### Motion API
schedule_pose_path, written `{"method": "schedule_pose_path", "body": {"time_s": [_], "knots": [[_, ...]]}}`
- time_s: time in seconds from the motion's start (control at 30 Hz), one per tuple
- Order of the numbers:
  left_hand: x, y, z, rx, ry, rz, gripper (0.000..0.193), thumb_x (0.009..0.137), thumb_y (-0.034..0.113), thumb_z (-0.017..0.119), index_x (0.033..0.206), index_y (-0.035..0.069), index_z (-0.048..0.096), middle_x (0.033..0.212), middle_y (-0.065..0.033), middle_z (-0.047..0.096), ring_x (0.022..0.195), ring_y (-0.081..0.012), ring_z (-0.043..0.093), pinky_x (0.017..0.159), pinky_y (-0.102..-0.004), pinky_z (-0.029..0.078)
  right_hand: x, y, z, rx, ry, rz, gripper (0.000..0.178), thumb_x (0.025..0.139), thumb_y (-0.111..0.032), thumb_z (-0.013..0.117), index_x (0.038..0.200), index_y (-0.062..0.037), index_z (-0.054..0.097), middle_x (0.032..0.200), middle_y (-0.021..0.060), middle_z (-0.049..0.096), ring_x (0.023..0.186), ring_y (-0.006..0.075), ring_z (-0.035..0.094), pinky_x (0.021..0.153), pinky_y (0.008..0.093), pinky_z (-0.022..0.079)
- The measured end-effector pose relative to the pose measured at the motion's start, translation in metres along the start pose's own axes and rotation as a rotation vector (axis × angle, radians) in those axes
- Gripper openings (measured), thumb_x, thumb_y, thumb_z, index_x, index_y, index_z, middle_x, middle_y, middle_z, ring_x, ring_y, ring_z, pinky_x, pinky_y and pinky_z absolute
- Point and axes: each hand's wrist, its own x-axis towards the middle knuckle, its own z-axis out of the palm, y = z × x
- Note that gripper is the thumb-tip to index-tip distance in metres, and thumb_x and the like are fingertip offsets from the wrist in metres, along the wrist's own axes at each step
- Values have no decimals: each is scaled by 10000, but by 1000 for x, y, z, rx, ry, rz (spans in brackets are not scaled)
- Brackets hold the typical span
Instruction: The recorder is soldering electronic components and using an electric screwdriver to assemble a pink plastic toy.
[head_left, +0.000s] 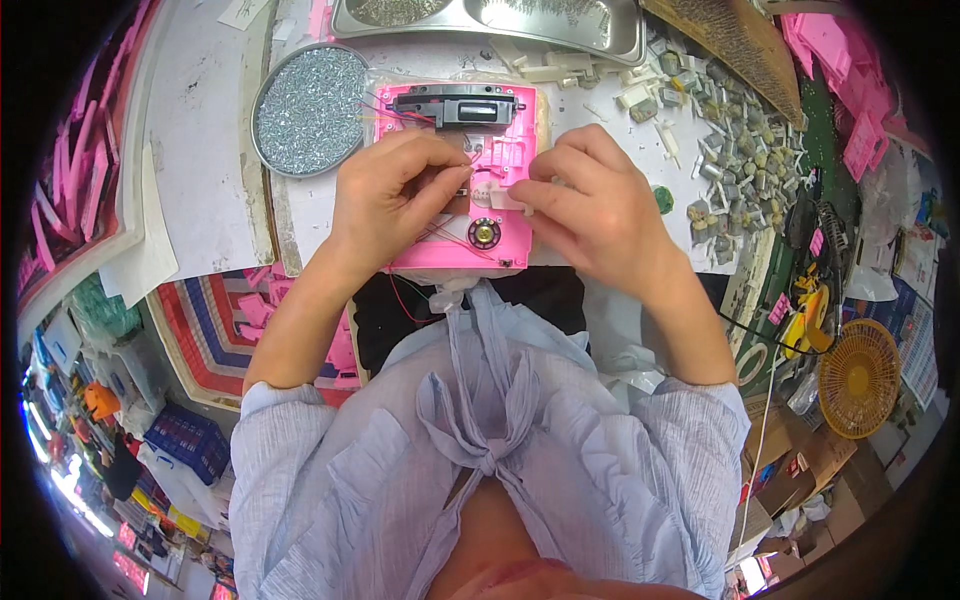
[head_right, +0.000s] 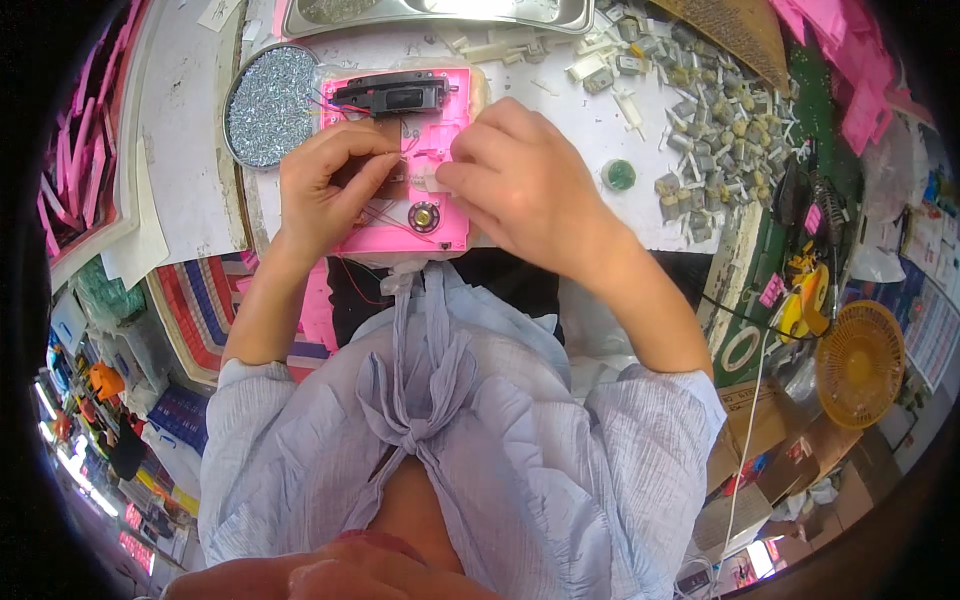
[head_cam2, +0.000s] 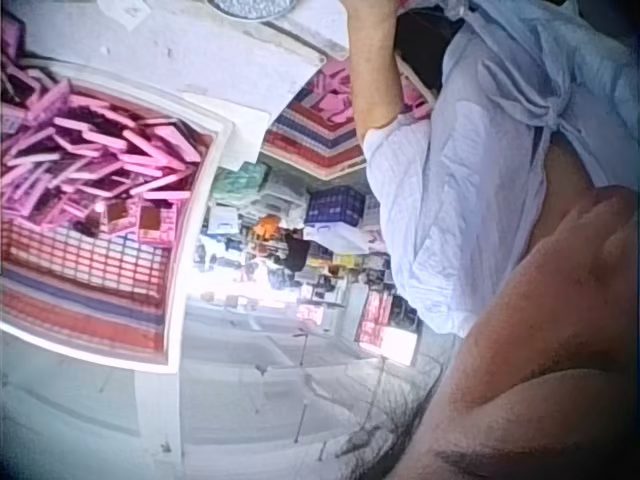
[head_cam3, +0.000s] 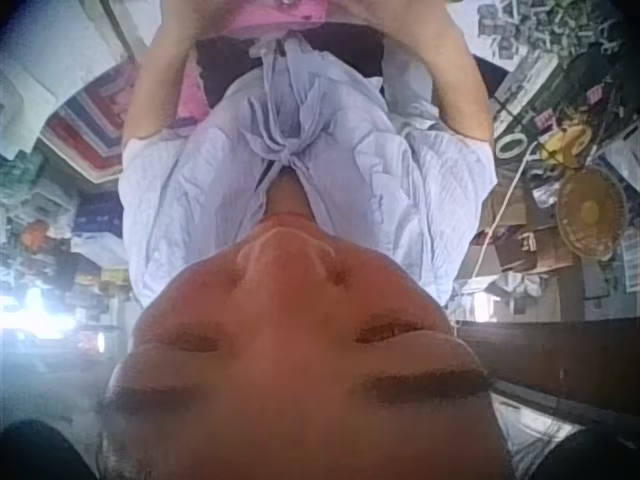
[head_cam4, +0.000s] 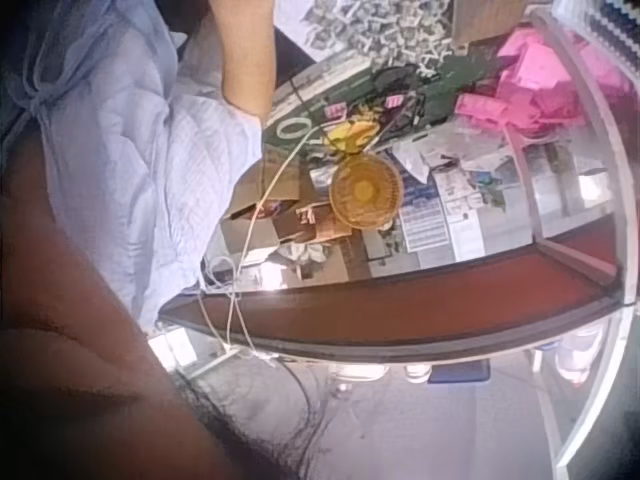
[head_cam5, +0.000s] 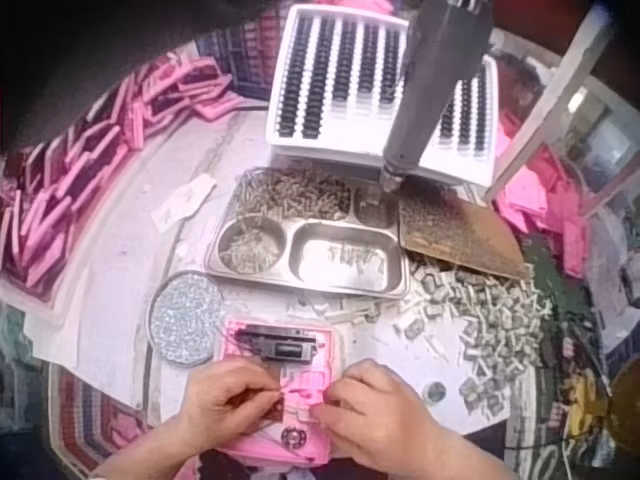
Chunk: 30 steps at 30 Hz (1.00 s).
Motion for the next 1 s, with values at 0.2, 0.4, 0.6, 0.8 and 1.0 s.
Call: {"method": "schedule_pose_path", "body": {"time_s": [0.2,0.4,0.6,0.8,1.0], "knots": [[-2,-3,2,6,29,-5,95,845,56,785,907,34,717,832,-61,711,620,-159,617,560,-277,487,-2,9,8,79,48,-35,307,688,-71,805,979,-84,710,945,64,649,895,300,609,748,392,513],[-5,1,-2,36,-39,-66,92,852,7,752,936,-6,715,900,-105,712,795,-215,680,710,-299,531,-20,17,35,202,173,75,272,716,-79,813,976,-86,732,930,76,656,855,299,614,733,387,515],[-1,-5,1,81,1,63,78,862,55,761,919,27,715,856,-69,709,646,-165,629,580,-289,496,-8,-6,26,2,-11,146,233,720,-75,799,945,-63,736,945,89,666,901,299,596,793,379,510],[-3,-3,4,21,41,78,90,863,-22,732,947,-3,708,914,-86,694,692,-131,625,583,-256,474,-16,2,0,80,108,258,170,776,-110,757,940,-69,736,956,88,673,963,304,597,869,397,499],[-9,2,0,-78,29,-40,145,877,-68,692,1011,-14,695,961,-61,671,691,-67,531,592,-213,422,-65,78,-58,-492,155,634,145,794,-167,729,909,-87,762,977,112,699,974,336,609,878,434,501]]}}
